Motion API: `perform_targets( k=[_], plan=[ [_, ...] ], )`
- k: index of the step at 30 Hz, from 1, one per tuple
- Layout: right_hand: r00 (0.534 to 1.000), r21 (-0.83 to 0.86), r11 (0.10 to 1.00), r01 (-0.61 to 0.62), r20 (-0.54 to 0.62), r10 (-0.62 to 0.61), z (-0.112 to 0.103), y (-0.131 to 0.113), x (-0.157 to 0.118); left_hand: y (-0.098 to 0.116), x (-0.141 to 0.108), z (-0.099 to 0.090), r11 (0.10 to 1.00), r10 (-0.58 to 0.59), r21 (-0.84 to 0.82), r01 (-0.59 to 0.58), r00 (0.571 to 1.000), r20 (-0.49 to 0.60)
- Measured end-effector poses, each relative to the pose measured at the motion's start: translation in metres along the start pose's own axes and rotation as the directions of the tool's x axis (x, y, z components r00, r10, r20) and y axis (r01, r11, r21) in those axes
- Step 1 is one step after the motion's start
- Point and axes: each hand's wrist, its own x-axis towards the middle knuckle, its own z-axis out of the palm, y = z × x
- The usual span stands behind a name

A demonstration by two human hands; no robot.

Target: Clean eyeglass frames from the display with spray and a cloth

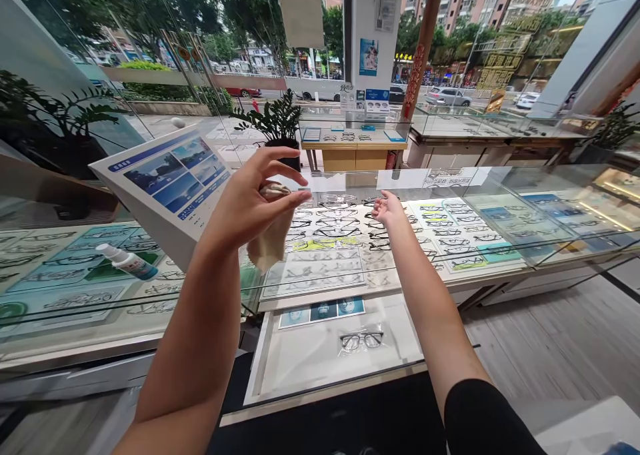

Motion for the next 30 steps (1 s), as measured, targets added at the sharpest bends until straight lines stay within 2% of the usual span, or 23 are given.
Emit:
perform_targets(
  k=[6,15,18,23,30],
  plan=[
    [0.997,0.095,0.993,-0.076,-0.017,0.078,0.000,0.001,0.000,-0.003,-0.001,0.000,0.999,-0.026,0.026,0.025,0.999,0.039],
    [0.992,0.118,0.988,-0.102,-0.057,0.109,0.000,-0.001,-0.005,-0.004,0.000,0.000,0.998,-0.046,0.039,0.043,0.997,0.064],
    [0.994,0.110,0.993,-0.048,-0.093,0.059,-0.001,-0.015,-0.006,-0.004,-0.001,-0.001,0.998,-0.043,0.047,0.040,0.997,0.061],
    [0.983,0.096,0.989,0.110,-0.156,-0.094,0.001,-0.037,0.001,0.000,-0.002,-0.004,0.999,-0.036,0.040,0.034,0.998,0.056],
    [0.969,0.055,0.989,0.136,-0.218,-0.121,0.017,-0.034,0.040,0.006,-0.005,-0.006,0.999,-0.028,0.044,0.025,0.997,0.068]
  ],
)
